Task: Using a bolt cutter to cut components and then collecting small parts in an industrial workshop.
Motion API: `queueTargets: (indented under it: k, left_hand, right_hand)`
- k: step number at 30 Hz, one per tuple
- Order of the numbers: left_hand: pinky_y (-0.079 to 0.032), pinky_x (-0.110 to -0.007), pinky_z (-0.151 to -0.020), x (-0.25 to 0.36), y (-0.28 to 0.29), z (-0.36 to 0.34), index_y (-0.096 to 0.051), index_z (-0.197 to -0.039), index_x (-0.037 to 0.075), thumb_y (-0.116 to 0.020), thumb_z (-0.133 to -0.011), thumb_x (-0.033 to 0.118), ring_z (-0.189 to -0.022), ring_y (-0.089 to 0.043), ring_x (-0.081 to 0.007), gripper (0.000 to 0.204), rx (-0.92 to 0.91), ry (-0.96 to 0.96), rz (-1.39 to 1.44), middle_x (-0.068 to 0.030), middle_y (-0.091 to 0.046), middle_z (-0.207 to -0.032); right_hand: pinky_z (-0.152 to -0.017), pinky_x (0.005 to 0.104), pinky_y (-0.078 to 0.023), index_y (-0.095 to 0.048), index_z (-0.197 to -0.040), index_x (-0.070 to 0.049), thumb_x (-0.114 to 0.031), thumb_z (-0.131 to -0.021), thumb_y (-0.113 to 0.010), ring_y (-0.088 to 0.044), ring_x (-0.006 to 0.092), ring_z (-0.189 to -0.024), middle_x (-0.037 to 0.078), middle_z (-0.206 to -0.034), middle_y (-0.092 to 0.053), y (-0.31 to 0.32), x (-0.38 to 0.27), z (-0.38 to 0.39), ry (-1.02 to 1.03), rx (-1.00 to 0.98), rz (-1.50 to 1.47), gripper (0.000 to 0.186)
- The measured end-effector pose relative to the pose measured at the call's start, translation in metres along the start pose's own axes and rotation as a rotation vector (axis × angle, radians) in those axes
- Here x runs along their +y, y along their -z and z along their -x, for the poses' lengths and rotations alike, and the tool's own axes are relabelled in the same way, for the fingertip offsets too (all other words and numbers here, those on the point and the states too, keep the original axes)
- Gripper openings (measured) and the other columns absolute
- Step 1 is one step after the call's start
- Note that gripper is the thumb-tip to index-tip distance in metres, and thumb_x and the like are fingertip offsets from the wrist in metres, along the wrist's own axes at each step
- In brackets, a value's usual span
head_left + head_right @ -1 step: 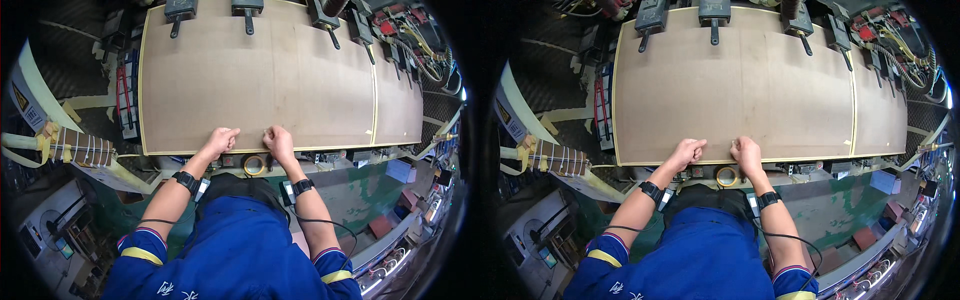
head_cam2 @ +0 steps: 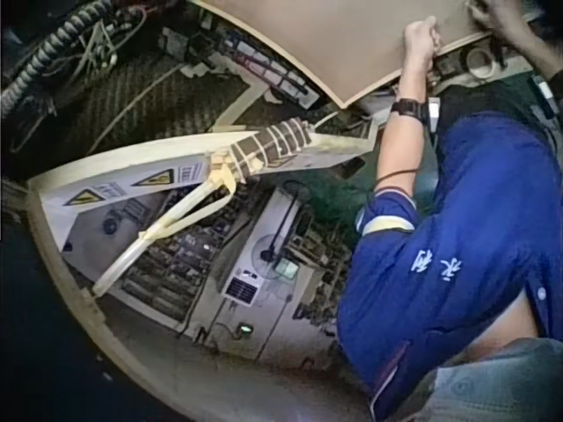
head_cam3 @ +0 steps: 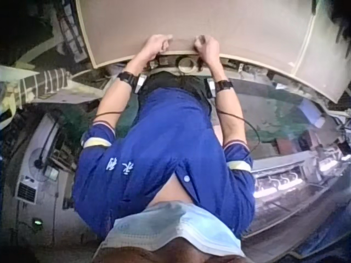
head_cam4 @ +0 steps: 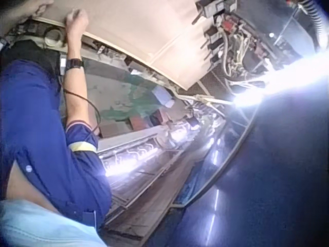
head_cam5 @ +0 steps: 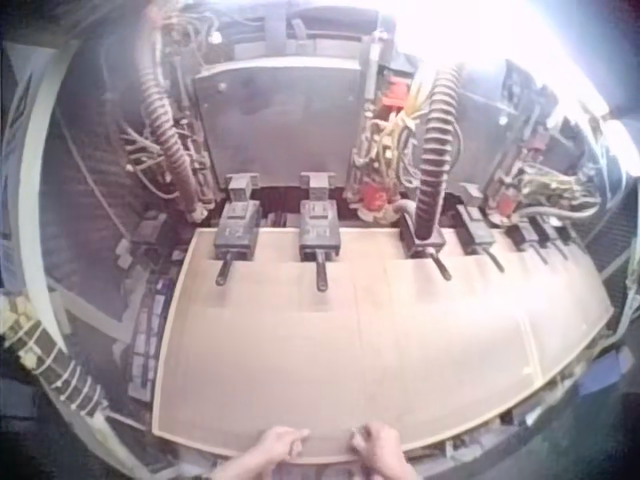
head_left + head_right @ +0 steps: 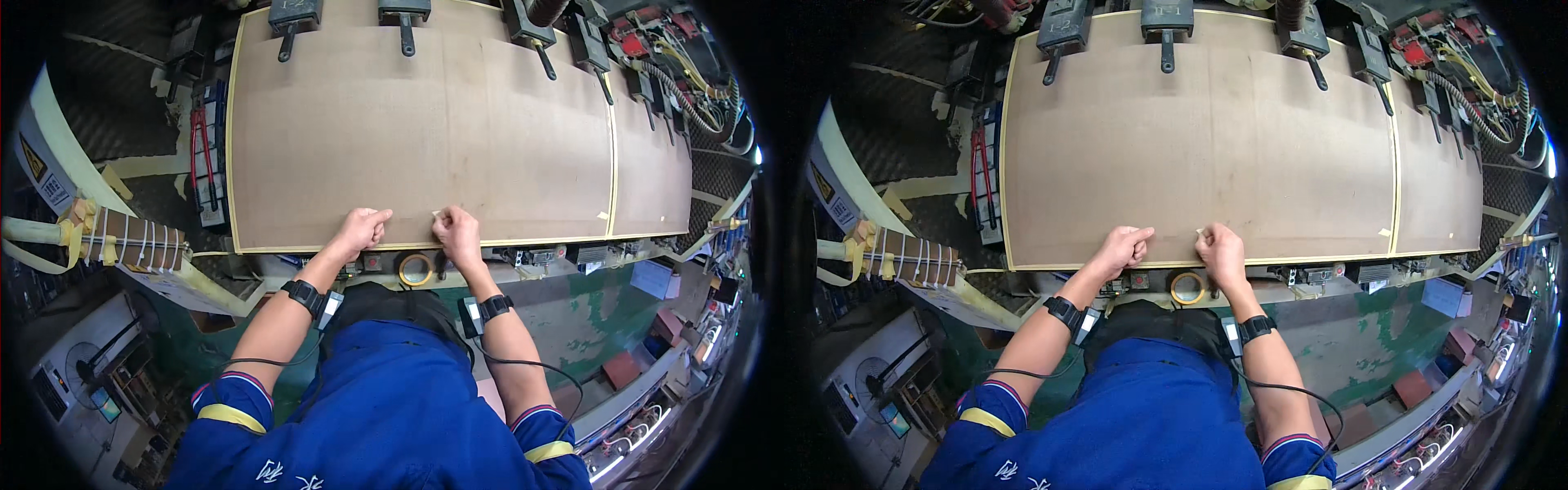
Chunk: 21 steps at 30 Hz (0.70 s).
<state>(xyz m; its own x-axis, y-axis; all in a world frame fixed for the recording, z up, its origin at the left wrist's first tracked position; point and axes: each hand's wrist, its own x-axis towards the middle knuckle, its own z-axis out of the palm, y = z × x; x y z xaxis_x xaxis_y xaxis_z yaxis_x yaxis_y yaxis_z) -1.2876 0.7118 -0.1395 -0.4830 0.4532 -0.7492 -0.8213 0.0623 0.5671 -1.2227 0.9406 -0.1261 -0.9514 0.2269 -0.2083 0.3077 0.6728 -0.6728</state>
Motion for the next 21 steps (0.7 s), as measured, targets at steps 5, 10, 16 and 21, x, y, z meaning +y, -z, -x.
queueTargets:
  k: [5, 10, 16, 21]
  left_hand:
    - [-0.026, -0.027, -0.042, 0.002, -0.003, 0.001, -0.042, -0.059, 0.012, -0.059, -0.101, 0.026, -0.044, -0.033, -0.0084, 0.047, 0.005, -0.008, -0.002, 0.0025, -0.04, -0.052]
    - [-0.024, -0.027, -0.042, 0.002, -0.001, 0.002, -0.043, -0.06, 0.012, -0.06, -0.101, 0.027, -0.044, -0.032, -0.0083, 0.046, 0.003, 0.005, -0.007, 0.0025, -0.04, -0.052]
    - [-0.023, -0.027, -0.041, 0.003, -0.002, 0.002, -0.043, -0.06, 0.012, -0.059, -0.101, 0.028, -0.043, -0.032, -0.0087, 0.047, -0.004, 0.012, -0.009, 0.0021, -0.04, -0.052]
    - [-0.023, -0.027, -0.041, 0.002, 0.001, 0.004, -0.044, -0.06, 0.012, -0.058, -0.102, 0.029, -0.043, -0.032, -0.0095, 0.047, 0.014, -0.022, -0.024, 0.0016, -0.04, -0.052]
  right_hand:
    - [-0.061, 0.0306, -0.054, -0.064, -0.085, 0.003, -0.01, -0.087, -0.069, -0.065, 0.016, -0.062, 0.011, -0.069, -0.066, -0.004, 0.018, 0.012, -0.235, 0.139, -0.299, 0.013]
    - [-0.055, 0.0277, -0.054, -0.061, -0.094, 0.007, -0.019, -0.092, -0.072, -0.066, 0.0137, -0.062, 0.011, -0.068, -0.064, 0.008, 0.03, 0.015, -0.505, -0.021, -0.751, 0.028]
    - [-0.068, 0.0514, -0.055, -0.061, -0.09, 0.002, -0.028, -0.093, -0.063, -0.07, 0.0425, -0.073, 0.025, -0.076, -0.068, 0.005, 0.001, -0.008, -0.092, -0.052, 0.307, 0.03]
    - [-0.072, 0.0558, -0.051, -0.061, -0.083, -0.001, -0.025, -0.089, -0.061, -0.066, 0.0468, -0.08, 0.027, -0.083, -0.067, 0.006, 0.007, -0.009, -0.1, -0.093, 0.209, 0.025]
